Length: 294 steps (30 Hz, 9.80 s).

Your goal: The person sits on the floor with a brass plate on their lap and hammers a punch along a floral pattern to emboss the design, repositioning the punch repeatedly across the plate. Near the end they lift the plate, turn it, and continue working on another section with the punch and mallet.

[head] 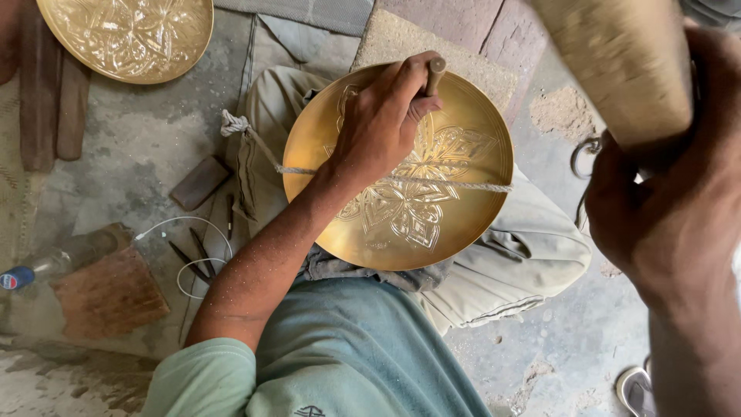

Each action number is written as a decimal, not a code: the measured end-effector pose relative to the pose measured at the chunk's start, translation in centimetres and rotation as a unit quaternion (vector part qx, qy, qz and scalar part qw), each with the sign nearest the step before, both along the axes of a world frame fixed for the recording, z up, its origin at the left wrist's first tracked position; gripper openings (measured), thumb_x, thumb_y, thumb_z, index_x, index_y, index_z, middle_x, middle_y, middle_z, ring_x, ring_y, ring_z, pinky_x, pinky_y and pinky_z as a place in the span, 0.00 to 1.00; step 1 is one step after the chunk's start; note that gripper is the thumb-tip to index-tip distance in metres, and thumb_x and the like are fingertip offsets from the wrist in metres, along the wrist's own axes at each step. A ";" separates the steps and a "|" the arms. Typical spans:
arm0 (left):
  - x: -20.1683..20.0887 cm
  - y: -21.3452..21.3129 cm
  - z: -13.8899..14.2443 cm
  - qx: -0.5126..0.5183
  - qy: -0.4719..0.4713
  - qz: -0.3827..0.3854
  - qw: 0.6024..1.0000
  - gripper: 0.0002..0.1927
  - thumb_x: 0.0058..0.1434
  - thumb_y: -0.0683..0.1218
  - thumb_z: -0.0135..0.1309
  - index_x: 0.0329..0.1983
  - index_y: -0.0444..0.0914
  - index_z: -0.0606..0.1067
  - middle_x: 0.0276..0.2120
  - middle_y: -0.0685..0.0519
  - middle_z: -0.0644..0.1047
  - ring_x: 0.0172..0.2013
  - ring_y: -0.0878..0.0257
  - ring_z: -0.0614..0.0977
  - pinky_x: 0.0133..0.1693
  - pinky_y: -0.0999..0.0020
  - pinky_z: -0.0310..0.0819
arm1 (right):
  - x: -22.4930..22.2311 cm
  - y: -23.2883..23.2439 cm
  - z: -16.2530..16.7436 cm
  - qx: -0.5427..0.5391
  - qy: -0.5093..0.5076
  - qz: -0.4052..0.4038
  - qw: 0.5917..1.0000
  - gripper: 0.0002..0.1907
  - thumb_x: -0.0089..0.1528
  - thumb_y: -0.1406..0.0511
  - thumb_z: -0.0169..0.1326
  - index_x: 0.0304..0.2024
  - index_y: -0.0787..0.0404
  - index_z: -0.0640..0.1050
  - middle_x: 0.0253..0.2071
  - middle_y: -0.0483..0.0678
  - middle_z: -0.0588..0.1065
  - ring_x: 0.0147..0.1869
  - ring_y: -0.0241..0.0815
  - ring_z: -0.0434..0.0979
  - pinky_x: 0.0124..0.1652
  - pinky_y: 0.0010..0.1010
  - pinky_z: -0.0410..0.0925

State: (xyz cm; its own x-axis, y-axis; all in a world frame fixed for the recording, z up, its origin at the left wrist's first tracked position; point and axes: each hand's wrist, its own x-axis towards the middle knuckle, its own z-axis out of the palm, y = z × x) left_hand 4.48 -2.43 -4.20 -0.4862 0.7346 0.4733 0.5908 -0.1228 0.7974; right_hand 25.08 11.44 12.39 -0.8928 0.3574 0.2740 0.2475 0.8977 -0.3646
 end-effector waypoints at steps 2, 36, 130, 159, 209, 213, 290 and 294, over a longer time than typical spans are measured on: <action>0.1 0.0 0.1 -0.007 -0.010 -0.009 1.000 0.17 0.70 0.36 0.57 0.59 0.37 0.68 0.44 0.50 0.77 0.44 0.53 0.84 0.45 0.59 0.78 | -0.9 -0.2 0.4 0.082 -0.059 0.001 0.995 0.28 0.69 0.81 0.50 0.69 0.68 0.59 0.57 0.63 0.69 0.58 0.53 0.75 0.51 0.32 0.74; 0.0 -0.7 0.5 -0.029 -0.003 -0.006 1.000 0.19 0.73 0.38 0.59 0.61 0.41 0.66 0.45 0.50 0.75 0.45 0.53 0.83 0.44 0.57 0.75 | -2.2 -0.3 0.6 0.114 -0.116 0.015 0.987 0.33 0.57 0.87 0.46 0.66 0.74 0.65 0.53 0.67 0.73 0.58 0.62 0.80 0.54 0.40 0.75; -0.6 0.0 0.2 -0.067 0.003 -0.131 0.989 0.20 0.70 0.47 0.61 0.61 0.41 0.71 0.35 0.49 0.76 0.35 0.49 0.82 0.35 0.53 0.71 | 1.9 0.1 -1.0 0.056 -0.108 -0.050 0.991 0.21 0.67 0.84 0.48 0.61 0.71 0.65 0.50 0.61 0.74 0.51 0.52 0.80 0.49 0.35 0.74; -2.2 0.1 1.7 -0.072 0.014 -0.181 0.981 0.19 0.69 0.42 0.61 0.60 0.37 0.69 0.35 0.46 0.75 0.37 0.48 0.80 0.37 0.52 0.71 | 0.3 1.1 -2.6 -0.009 -0.068 -0.068 0.995 0.20 0.67 0.83 0.50 0.60 0.74 0.65 0.48 0.65 0.74 0.50 0.53 0.80 0.47 0.38 0.74; -2.8 -0.2 2.2 -0.077 -0.001 -0.162 0.984 0.14 0.69 0.42 0.61 0.54 0.37 0.71 0.39 0.49 0.77 0.39 0.53 0.83 0.39 0.58 0.77 | 0.5 0.8 -3.0 0.106 -0.103 -0.079 0.986 0.25 0.55 0.86 0.53 0.55 0.74 0.70 0.43 0.63 0.74 0.43 0.56 0.80 0.42 0.37 0.75; -2.6 -0.6 2.5 -0.062 0.019 -0.148 0.987 0.13 0.69 0.42 0.61 0.53 0.38 0.71 0.40 0.49 0.78 0.40 0.52 0.83 0.40 0.58 0.77 | 0.9 0.8 -3.3 0.095 -0.103 -0.077 0.987 0.26 0.57 0.84 0.55 0.58 0.74 0.69 0.46 0.64 0.75 0.45 0.57 0.81 0.43 0.38 0.75; -4.4 -23.3 -6.2 -0.370 -0.015 0.338 0.865 0.08 0.72 0.43 0.57 0.43 0.32 0.74 0.36 0.39 0.79 0.37 0.44 0.82 0.42 0.52 0.76 | 14.5 -7.6 -18.0 -0.237 -0.103 -0.527 0.810 0.24 0.54 0.62 0.67 0.49 0.66 0.78 0.42 0.58 0.81 0.44 0.54 0.81 0.47 0.43 0.72; -2.8 -20.4 1.2 -0.105 -0.218 0.239 0.940 0.10 0.79 0.39 0.53 0.53 0.31 0.64 0.42 0.49 0.78 0.40 0.68 0.83 0.43 0.72 0.84 | 14.5 -7.2 -18.4 -0.241 -0.111 -0.534 0.803 0.25 0.53 0.61 0.67 0.50 0.66 0.78 0.43 0.58 0.81 0.45 0.54 0.82 0.48 0.42 0.72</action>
